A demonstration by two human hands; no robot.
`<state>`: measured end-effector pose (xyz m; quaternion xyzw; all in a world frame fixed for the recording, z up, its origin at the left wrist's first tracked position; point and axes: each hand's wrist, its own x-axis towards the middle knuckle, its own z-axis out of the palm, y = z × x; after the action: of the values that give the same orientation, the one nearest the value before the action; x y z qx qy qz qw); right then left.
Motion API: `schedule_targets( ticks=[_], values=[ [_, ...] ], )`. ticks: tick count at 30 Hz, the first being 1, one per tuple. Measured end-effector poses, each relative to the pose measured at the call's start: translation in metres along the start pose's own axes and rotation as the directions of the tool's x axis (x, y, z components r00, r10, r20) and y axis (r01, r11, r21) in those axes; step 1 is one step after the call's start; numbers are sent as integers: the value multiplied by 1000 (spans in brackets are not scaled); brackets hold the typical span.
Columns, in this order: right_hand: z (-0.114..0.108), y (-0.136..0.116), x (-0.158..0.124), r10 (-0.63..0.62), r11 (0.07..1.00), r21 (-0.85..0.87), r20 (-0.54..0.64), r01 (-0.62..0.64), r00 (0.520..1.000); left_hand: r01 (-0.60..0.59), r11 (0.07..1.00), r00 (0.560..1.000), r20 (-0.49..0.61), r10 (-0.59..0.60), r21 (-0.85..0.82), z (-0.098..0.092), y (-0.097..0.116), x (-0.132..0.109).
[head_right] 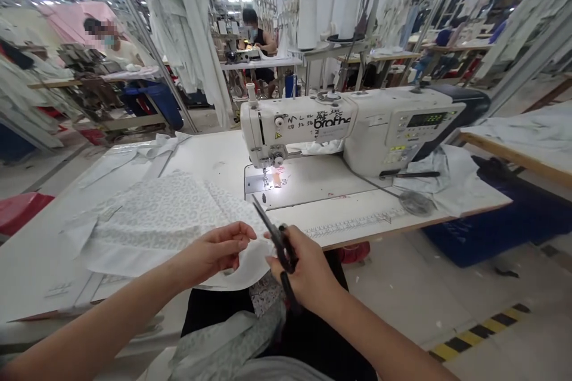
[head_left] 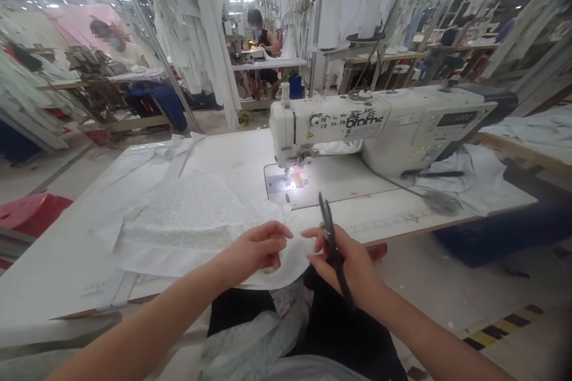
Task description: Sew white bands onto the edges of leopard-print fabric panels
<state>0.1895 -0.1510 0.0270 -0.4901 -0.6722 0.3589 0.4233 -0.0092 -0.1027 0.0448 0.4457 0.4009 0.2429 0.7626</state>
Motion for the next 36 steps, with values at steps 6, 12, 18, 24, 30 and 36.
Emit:
schedule_targets(
  ticks=[6, 12, 18, 24, 30, 36],
  values=[
    [23, -6, 13, -36, 999, 1, -28, 36, 999, -20, 994, 997, -77, 28, 110, -2, -11, 2],
    [20, 1, 8, 15, 997, 81, -104, -6, 994, -94, 962, 994, -33, 106, 257, 4, -12, 2],
    [-26, -1, -5, 168, 951, -287, 172, -113, 971, -85, 956, 988, -99, 117, 280, 3, -13, -2],
    [-46, -1, -16, 270, 838, -537, 252, -98, 929, -77, 956, 991, -85, 105, 284, -2, -15, -1],
    [-39, 5, -21, 213, 808, -588, 228, -40, 950, -32, 950, 993, -94, 64, 311, 1, -14, -3],
    [-45, 20, -19, 269, 791, -604, 205, -95, 941, 13, 915, 999, -47, 6, 402, -8, -6, -9]
  ],
)
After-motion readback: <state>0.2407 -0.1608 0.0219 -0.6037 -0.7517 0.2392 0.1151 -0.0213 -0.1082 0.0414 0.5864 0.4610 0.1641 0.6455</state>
